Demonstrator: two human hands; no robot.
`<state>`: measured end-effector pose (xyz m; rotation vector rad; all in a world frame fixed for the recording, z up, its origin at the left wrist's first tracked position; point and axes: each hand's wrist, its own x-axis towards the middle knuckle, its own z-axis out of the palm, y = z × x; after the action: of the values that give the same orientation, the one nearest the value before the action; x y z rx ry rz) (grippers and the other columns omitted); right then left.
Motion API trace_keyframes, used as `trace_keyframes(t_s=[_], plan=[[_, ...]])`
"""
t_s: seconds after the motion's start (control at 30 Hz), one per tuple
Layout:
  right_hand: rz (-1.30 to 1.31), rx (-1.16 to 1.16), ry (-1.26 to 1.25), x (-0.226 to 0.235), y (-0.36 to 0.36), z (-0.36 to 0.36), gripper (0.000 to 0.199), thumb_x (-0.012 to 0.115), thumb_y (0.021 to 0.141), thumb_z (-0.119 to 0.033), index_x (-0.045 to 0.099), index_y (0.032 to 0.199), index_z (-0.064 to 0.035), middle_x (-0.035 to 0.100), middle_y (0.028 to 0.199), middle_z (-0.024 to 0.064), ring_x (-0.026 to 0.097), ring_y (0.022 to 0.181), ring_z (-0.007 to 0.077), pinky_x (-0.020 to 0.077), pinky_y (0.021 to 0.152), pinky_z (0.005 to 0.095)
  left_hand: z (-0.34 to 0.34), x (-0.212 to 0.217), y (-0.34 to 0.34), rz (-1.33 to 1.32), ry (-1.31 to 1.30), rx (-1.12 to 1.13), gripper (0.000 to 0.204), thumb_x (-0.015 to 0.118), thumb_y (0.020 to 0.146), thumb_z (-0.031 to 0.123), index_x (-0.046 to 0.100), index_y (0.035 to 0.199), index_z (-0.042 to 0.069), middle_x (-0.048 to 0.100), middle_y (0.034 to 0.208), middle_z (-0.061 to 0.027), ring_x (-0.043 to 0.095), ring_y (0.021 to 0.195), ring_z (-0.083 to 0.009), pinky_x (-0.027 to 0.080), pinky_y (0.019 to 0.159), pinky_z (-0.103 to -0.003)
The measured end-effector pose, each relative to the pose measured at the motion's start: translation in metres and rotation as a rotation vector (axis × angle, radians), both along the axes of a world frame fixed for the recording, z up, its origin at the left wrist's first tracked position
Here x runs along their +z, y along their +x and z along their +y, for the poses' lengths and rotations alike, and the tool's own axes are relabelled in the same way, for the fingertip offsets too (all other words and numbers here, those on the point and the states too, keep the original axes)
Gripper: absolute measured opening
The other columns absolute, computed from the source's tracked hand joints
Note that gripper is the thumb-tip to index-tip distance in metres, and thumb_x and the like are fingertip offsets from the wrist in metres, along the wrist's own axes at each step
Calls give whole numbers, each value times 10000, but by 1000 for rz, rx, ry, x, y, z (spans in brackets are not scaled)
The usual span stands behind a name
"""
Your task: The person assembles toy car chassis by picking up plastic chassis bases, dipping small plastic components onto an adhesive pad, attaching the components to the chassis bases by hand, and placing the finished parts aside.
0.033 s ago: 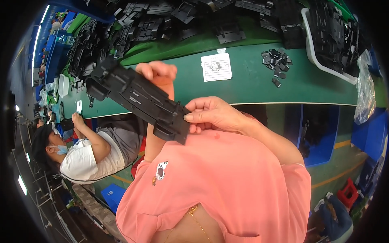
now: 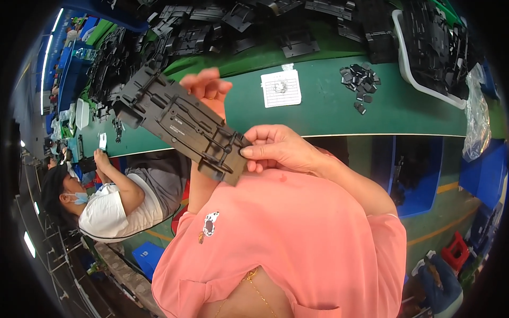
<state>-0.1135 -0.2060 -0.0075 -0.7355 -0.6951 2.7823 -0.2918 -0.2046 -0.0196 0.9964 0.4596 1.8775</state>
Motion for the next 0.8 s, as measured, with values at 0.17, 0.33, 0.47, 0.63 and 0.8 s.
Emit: trace_keyframes(t_s=[0.17, 0.33, 0.47, 0.63, 0.8], plan=[[-93, -164, 144, 4, 6, 5, 171, 622, 876, -87, 572, 999, 20, 619, 780, 47, 593, 663, 89, 498, 621, 217, -15, 21, 0, -561, -247, -328, 611, 314, 942, 498, 308, 1415, 112, 352, 1395, -245, 468, 1176, -433, 333, 1008, -578], [-129, -137, 380, 12, 10, 6, 184, 624, 880, -90, 583, 1033, 4, 615, 797, 41, 604, 693, 85, 490, 616, 204, -29, 19, 6, -610, -155, -338, 623, 303, 939, 519, 298, 1424, 128, 304, 1437, -231, 373, 1271, -432, 226, 1049, -640], [-179, -197, 476, 12, 8, 13, 192, 618, 888, -117, 583, 1033, 2, 605, 769, 38, 599, 681, 85, 487, 621, 200, -30, 10, 5, -678, -214, -297, 691, 313, 911, 600, 295, 1429, 142, 302, 1446, -197, 369, 1286, -386, 207, 1065, -632], [-236, -136, 582, 11, 11, 13, 220, 594, 902, -155, 569, 1038, 17, 604, 776, 47, 589, 690, 86, 490, 618, 223, -39, 5, 11, -599, -202, -216, 843, 310, 829, 744, 286, 1435, 158, 367, 1403, -182, 439, 1226, -367, 252, 1060, -611], [-409, -212, 1387, 47, 39, 24, 227, 674, 813, -141, 604, 982, -6, 619, 880, 100, 600, 719, 204, 491, 642, 302, -39, -4, -7, -639, -276, -180, 777, 244, 861, 721, 412, 1349, 140, 534, 1235, -175, 571, 1036, -347, 393, 955, -587]])
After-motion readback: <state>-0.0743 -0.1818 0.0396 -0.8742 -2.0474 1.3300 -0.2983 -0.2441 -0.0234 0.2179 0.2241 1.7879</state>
